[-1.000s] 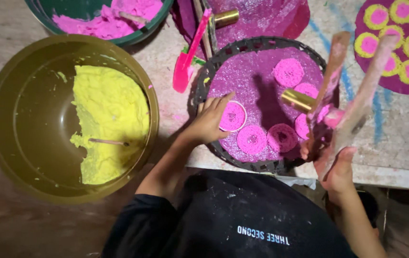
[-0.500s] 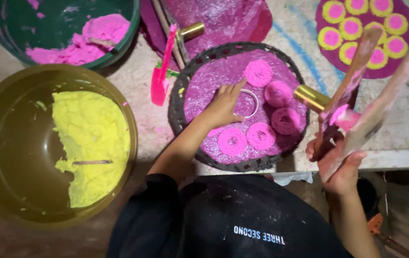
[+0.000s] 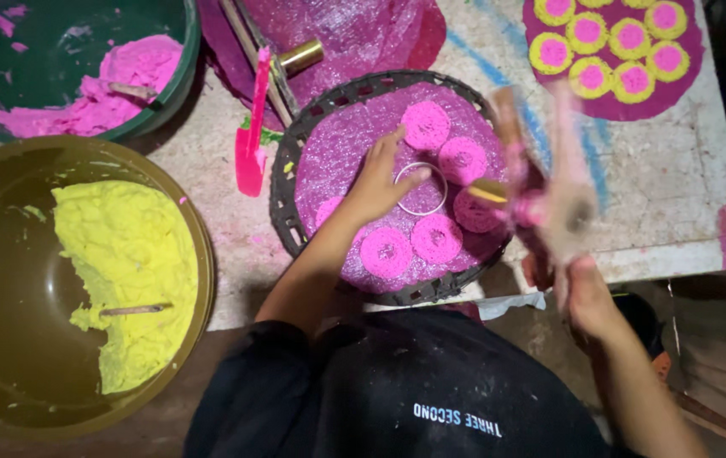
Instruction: The person scoops pink and yellow powders into a wooden mold, presses them into a tray, and uses a metal ring to cut and shape the mixture into round discs. The person repeats this process to create multiple layered discs.
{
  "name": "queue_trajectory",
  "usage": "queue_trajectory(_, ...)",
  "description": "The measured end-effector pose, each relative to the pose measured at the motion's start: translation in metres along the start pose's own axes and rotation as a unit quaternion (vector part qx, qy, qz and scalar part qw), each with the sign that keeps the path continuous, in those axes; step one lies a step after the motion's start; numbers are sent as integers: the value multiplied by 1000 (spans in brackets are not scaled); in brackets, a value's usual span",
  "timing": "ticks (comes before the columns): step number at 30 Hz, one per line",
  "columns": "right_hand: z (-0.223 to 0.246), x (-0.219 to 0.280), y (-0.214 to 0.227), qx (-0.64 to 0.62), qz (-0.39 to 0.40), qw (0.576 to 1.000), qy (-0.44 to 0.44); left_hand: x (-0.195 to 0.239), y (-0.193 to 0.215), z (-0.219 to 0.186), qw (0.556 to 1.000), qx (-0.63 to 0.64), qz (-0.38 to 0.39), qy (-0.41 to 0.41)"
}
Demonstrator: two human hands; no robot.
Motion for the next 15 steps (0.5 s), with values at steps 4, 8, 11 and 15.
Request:
queue_trajectory(4,15,-33,-39,-58,251,960,-109,-19,-7,-47,622,781,55,-24)
queue_trajectory(8,34,-64,-31,62,238,923,-296,-40,6,-55,452,888,-7,-87)
queue_trajectory(11,66,-91,-28,237,206,915,-254,-45,16,-30,433,893,-74,-100)
queue_trajectory(15,86,-115,-45,354,151,901,-200,-42,32,2,437,885,-114,-117)
Point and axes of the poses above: each hand's wrist, its own x-axis away from the middle knuckle, its own y-axis out of the back of the hand, z = x × y, the point moved 9 cm from there along -x, towards the middle knuckle, and after that the axes turned 3 degrees about -y, right-handed, at the moved point
